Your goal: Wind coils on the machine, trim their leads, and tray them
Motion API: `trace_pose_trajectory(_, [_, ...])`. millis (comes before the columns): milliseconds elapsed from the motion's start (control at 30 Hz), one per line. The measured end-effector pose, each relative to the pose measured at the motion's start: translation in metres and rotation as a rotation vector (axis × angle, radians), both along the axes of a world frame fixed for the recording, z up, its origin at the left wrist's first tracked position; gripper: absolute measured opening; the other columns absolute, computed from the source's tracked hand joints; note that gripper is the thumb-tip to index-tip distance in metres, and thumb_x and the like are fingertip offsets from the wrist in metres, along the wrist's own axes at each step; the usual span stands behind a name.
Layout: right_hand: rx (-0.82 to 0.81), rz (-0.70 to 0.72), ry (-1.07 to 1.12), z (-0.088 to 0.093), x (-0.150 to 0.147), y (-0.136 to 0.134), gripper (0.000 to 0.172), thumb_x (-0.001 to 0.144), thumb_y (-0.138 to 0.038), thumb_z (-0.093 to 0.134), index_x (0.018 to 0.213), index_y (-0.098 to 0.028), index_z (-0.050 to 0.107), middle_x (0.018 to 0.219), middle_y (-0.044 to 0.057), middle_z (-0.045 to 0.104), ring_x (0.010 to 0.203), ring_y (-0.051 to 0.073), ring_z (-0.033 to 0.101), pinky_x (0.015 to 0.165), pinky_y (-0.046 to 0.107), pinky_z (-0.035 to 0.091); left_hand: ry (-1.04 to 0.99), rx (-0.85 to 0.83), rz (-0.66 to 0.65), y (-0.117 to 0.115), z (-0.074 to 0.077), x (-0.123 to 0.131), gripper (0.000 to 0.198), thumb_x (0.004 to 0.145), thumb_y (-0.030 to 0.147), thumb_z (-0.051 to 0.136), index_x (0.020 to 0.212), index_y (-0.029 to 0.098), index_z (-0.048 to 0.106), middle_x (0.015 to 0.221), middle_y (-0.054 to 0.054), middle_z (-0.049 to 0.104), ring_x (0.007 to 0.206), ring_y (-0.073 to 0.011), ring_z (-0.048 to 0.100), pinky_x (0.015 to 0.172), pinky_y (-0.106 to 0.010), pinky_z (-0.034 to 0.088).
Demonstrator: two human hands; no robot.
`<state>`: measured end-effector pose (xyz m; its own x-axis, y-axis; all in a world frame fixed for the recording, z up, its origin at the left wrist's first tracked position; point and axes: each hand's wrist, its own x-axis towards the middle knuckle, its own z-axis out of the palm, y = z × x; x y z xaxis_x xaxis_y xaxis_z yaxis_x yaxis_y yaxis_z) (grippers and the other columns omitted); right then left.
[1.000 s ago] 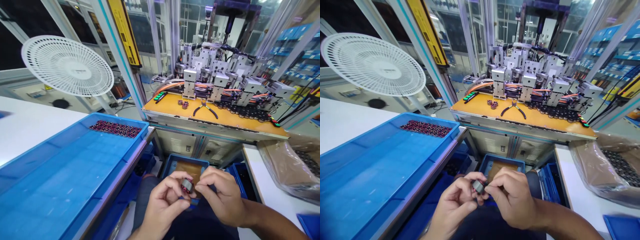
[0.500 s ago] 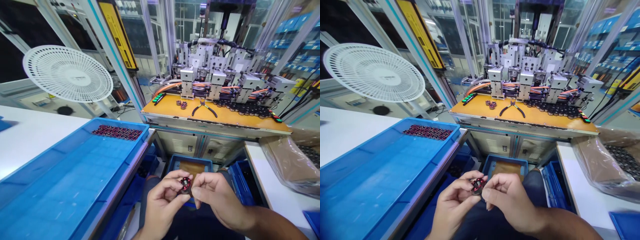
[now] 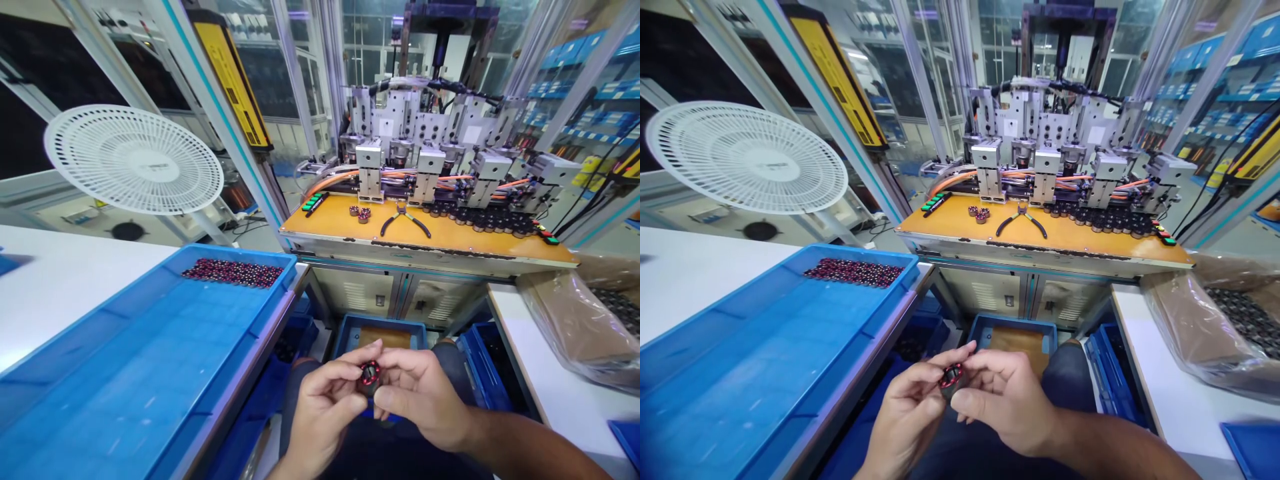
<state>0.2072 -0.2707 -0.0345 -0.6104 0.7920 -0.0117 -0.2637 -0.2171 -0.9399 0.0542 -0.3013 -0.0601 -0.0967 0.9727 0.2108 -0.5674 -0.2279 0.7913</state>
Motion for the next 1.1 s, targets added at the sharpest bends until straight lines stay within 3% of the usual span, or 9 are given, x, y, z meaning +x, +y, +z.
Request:
trace_pose_trajectory(100, [0.366,-0.172,-0.025,-0.001,0.001,0.003,0.022,0.083,-0.029,0.074,0.099,-0.015,0.068,0.081,0.003,0.064,0.064,0.011,0.06,0.058,0.022,0.051,-0.021,-0.132,0.067,0.012,-0.005,0.001,0.013,0.079,0.038,0.078,0.082,0.026,0.08,0.111,-0.008,0.079,0.11,-0.0289,0.071,0.09,-0.039,0.06])
trace_pose_trajectory(233, [1.14,-0.487,-0.292,0.0,0.009,0.019,0.02,0.087,-0.018,0.067,0.106,-0.016,0.064,0.083,0.006,0.068,0.07,0.015,0.064,0.064,0.025,0.054,0.215,-0.315,0.355,0.016,-0.016,-0.004,0.021,0.08,0.04,0.076,0.091,0.023,0.079,0.1,-0.008,0.081,0.095,-0.0231,0.077,0.082,-0.03,0.061])
trace_pose_trajectory(333, [1.528,-0.627,-0.456,-0.003,0.016,0.031,0.022,0.087,-0.011,0.066,0.109,-0.012,0.061,0.084,0.008,0.071,0.074,0.017,0.065,0.068,0.028,0.056,0.559,-0.075,0.477,0.0,-0.018,-0.01,0.019,0.075,0.019,0.081,0.093,0.024,0.08,0.09,-0.003,0.081,0.086,-0.0162,0.076,0.084,-0.021,0.058])
trace_pose_trajectory(433, [1.779,-0.648,-0.434,-0.005,0.021,0.037,0.023,0.086,-0.007,0.064,0.108,-0.005,0.062,0.081,0.011,0.071,0.076,0.02,0.065,0.066,0.031,0.058,0.943,0.264,0.526,-0.014,-0.012,-0.01,0.05,0.073,0.008,0.079,0.119,0.027,0.072,0.102,-0.003,0.08,0.086,-0.0172,0.076,0.086,-0.022,0.059])
trace_pose_trajectory(500, [1.865,-0.637,-0.41,-0.006,0.022,0.037,0.02,0.088,-0.007,0.058,0.106,-0.001,0.064,0.081,0.013,0.07,0.078,0.022,0.066,0.066,0.034,0.058,1.029,0.319,0.526,-0.015,-0.005,-0.008,0.061,0.074,0.01,0.078,0.131,0.026,0.064,0.11,-0.005,0.079,0.087,-0.0181,0.076,0.085,-0.023,0.06])
trace_pose_trajectory(733, [1.811,-0.624,-0.357,-0.007,0.019,0.029,0.023,0.092,-0.008,0.047,0.107,-0.001,0.063,0.082,0.014,0.07,0.076,0.022,0.066,0.064,0.033,0.058,0.982,0.233,0.415,0.003,0.011,-0.007,0.035,0.078,0.018,0.076,0.112,0.026,0.074,0.101,-0.004,0.081,0.08,-0.0192,0.077,0.077,-0.025,0.062])
trace_pose_trajectory(800, [1.648,-0.64,-0.341,-0.009,0.014,0.025,0.02,0.092,-0.009,0.05,0.107,-0.005,0.062,0.083,0.012,0.069,0.074,0.019,0.064,0.065,0.03,0.056,0.92,0.221,0.416,0.006,0.008,-0.007,0.03,0.078,0.021,0.077,0.108,0.025,0.076,0.099,-0.005,0.081,0.081,-0.0206,0.077,0.076,-0.026,0.063])
trace_pose_trajectory(967, [1.012,-0.516,-0.168,-0.008,0.002,0.018,0.024,0.086,-0.032,0.071,0.1,-0.014,0.065,0.079,0.005,0.063,0.068,0.014,0.059,0.061,0.024,0.051,0.791,0.231,0.529,0.01,0.001,-0.008,0.029,0.077,0.024,0.079,0.106,0.026,0.078,0.1,-0.005,0.081,0.087,-0.0206,0.075,0.078,-0.026,0.062])
trace_pose_trajectory(1100, [0.793,-0.535,-0.03,0.0,0.004,0.018,0.012,0.091,-0.026,0.066,0.088,-0.015,0.071,0.073,0.003,0.064,0.066,0.012,0.059,0.061,0.023,0.05,0.869,0.182,0.389,0.007,0.015,-0.008,0.029,0.076,0.019,0.079,0.103,0.027,0.079,0.104,-0.007,0.08,0.093,-0.0231,0.075,0.081,-0.028,0.062])
